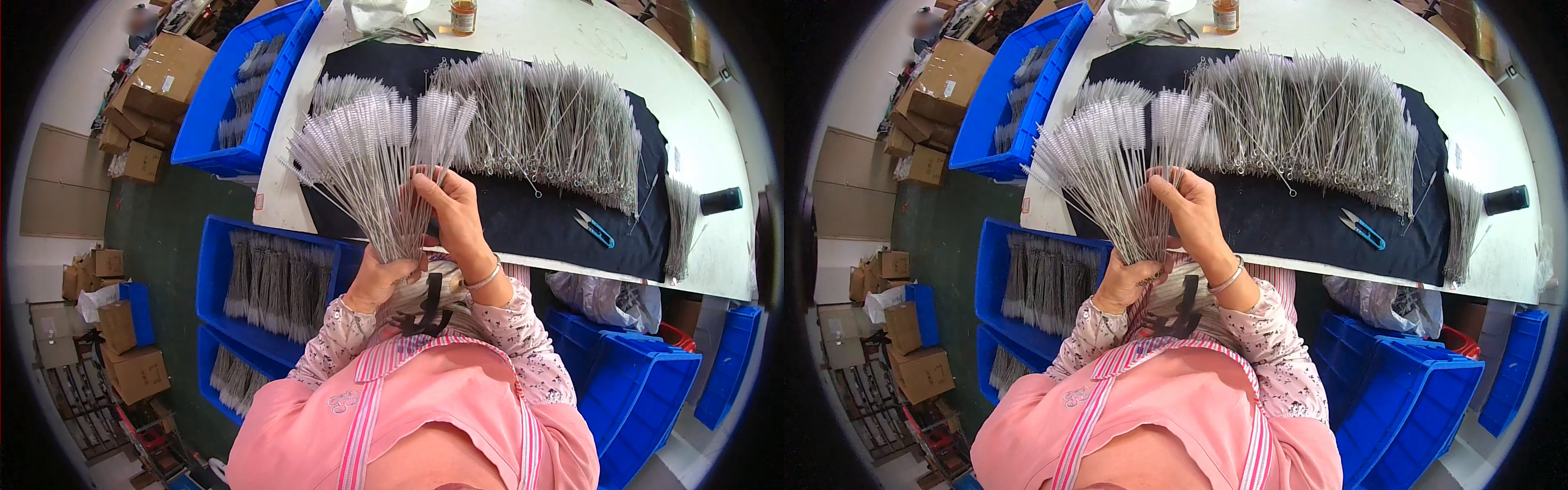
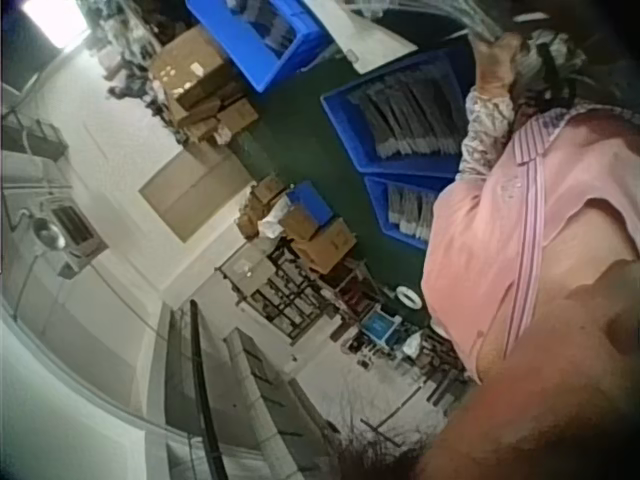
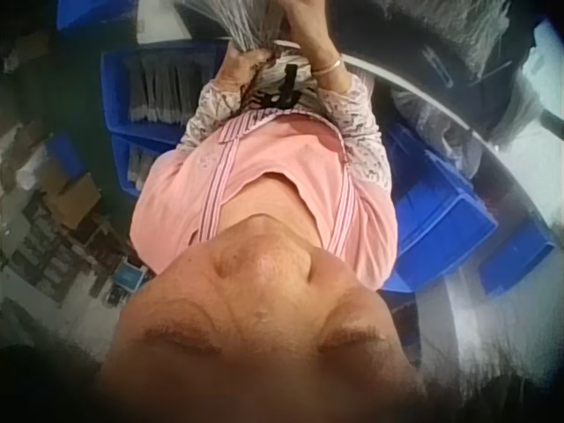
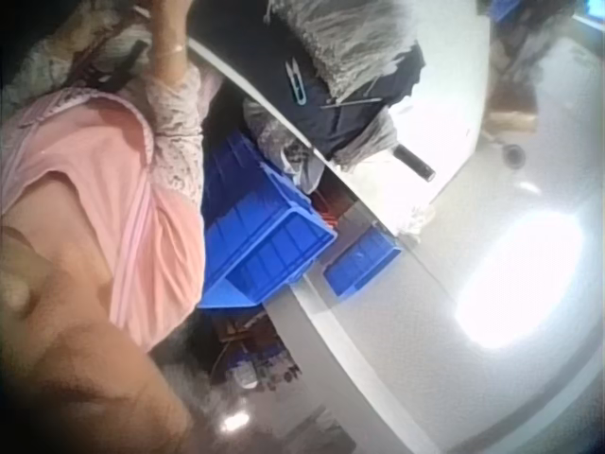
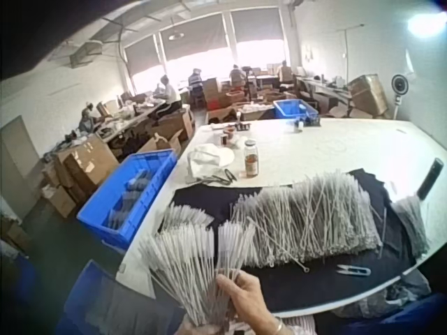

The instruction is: Organizing and sorting bundles of white filaments on a workbench and placing them into storage bins.

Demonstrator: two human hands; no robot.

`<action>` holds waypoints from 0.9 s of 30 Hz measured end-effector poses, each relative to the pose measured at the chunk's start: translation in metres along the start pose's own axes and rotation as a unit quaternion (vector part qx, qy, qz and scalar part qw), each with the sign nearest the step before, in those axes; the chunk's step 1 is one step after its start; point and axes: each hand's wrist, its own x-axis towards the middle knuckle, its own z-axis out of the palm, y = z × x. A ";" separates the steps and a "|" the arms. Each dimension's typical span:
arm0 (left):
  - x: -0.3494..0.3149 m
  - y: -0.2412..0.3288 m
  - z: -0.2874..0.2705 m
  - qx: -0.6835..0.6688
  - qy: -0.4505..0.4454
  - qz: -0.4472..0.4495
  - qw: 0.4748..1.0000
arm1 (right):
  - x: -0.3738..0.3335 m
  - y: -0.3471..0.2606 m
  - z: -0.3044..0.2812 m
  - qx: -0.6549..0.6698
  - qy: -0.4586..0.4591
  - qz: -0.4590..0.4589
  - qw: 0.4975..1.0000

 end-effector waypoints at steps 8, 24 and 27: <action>0.000 -0.003 -0.006 0.016 0.040 0.005 0.999 | -0.002 0.002 -0.005 0.119 -0.032 0.065 0.990; 0.001 0.000 0.005 -0.060 -0.034 -0.051 0.996 | -0.017 -0.008 -0.021 0.146 0.036 0.068 0.986; -0.001 -0.001 -0.004 -0.017 -0.056 -0.081 0.995 | -0.013 -0.006 -0.019 0.096 0.018 0.124 0.987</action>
